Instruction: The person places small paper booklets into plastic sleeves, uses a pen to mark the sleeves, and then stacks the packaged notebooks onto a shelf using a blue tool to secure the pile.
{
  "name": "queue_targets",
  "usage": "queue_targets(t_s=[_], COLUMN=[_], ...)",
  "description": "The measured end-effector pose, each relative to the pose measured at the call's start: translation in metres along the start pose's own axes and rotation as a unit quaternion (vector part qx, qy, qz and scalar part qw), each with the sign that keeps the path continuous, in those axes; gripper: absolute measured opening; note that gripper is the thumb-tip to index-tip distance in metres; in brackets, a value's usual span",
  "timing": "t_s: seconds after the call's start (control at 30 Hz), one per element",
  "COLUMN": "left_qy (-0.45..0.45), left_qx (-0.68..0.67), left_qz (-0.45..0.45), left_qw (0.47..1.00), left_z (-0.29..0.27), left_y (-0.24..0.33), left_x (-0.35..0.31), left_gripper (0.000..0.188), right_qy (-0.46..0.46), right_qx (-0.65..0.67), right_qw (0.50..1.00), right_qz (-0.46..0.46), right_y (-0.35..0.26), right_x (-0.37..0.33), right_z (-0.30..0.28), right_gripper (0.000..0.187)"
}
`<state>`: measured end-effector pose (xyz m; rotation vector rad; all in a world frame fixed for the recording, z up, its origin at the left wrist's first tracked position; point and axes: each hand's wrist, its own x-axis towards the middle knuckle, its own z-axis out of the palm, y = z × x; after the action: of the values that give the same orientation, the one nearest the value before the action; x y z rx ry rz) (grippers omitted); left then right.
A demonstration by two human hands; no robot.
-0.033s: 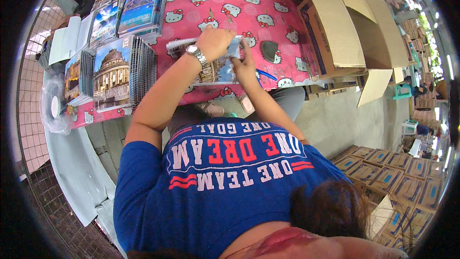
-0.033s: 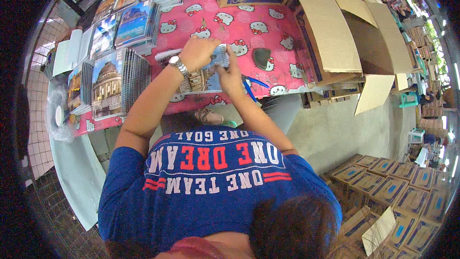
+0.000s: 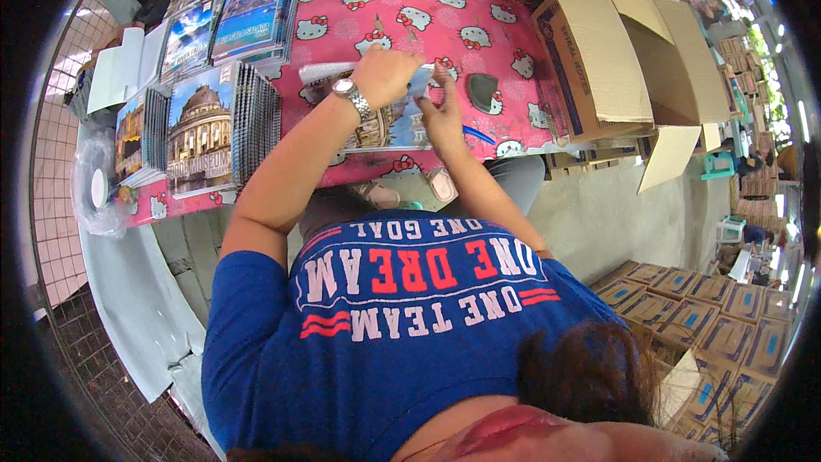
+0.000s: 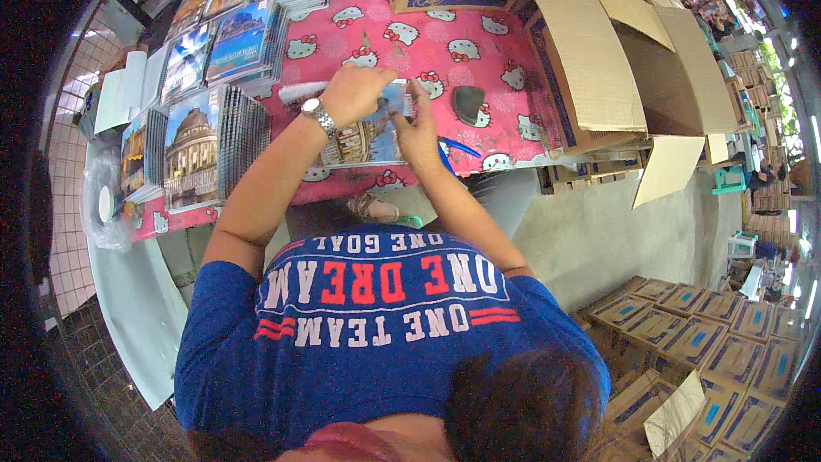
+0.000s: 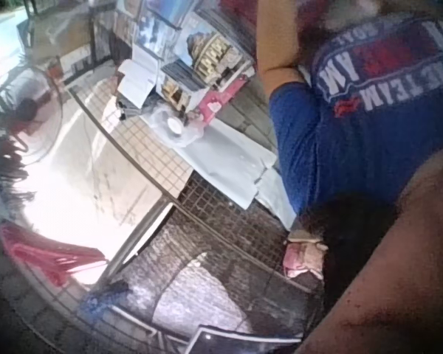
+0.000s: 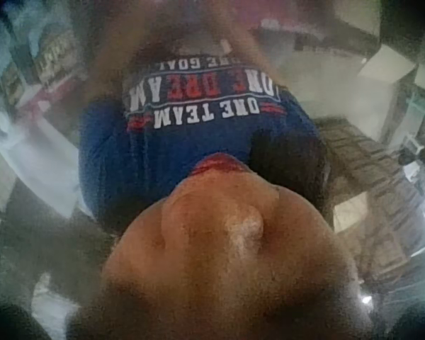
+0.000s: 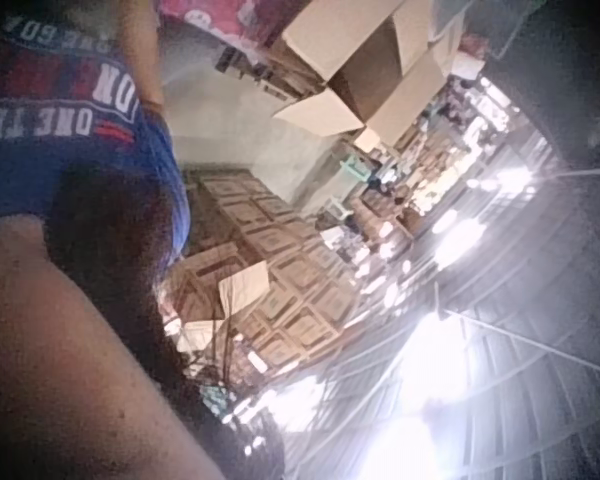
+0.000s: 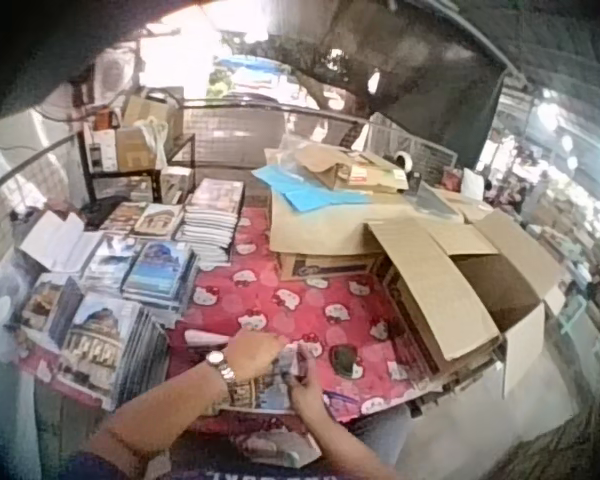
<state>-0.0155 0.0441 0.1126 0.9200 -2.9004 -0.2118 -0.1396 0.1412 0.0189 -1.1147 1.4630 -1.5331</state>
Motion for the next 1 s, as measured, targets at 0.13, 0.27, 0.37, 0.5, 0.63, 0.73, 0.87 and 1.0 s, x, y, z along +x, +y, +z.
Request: queue_targets(t_s=[0.13,0.27,0.37,0.5,0.63,0.73,0.87,1.0], left_qy=[0.008,0.165,0.169,0.182,0.141,0.143,0.14,0.141], left_qx=[0.001,0.016,0.007,-0.003,-0.027,-0.041,-0.057,-0.078], left_qz=[-0.013,-0.061,-0.052,-0.012,0.012,0.053,0.058,0.066], left_qw=[1.0,0.984,0.984,0.983,0.99,0.987,0.987,0.985], left_z=[-0.002,0.021,0.025,0.031,0.024,0.026,0.021,0.019], left_y=[0.014,0.017,0.015,0.007,0.002,0.004,0.008,0.006], left_x=[-0.008,-0.022,-0.027,-0.022,-0.024,-0.031,-0.038,-0.038], left_gripper=[0.032,0.027,0.024,0.023,0.023,0.022,0.021,0.021], right_qy=[0.007,0.072,0.07,-0.03,-0.047,-0.09,-0.104,-0.112], right_qx=[0.013,0.058,0.095,0.02,0.019,-0.143,-0.196,-0.211], right_qw=[0.989,0.989,0.989,0.999,0.999,0.981,0.967,0.956], right_qz=[0.146,0.116,0.088,0.033,0.0,-0.096,-0.126,-0.171], right_y=[-0.005,-0.01,-0.02,-0.022,-0.039,-0.041,-0.051,-0.052], right_x=[-0.001,-0.013,-0.03,-0.021,-0.012,-0.01,-0.006,-0.002], right_z=[-0.01,-0.002,0.001,0.012,-0.013,-0.046,-0.057,-0.063], right_gripper=[0.027,0.037,0.058,0.073,0.062,0.042,0.024,0.023])
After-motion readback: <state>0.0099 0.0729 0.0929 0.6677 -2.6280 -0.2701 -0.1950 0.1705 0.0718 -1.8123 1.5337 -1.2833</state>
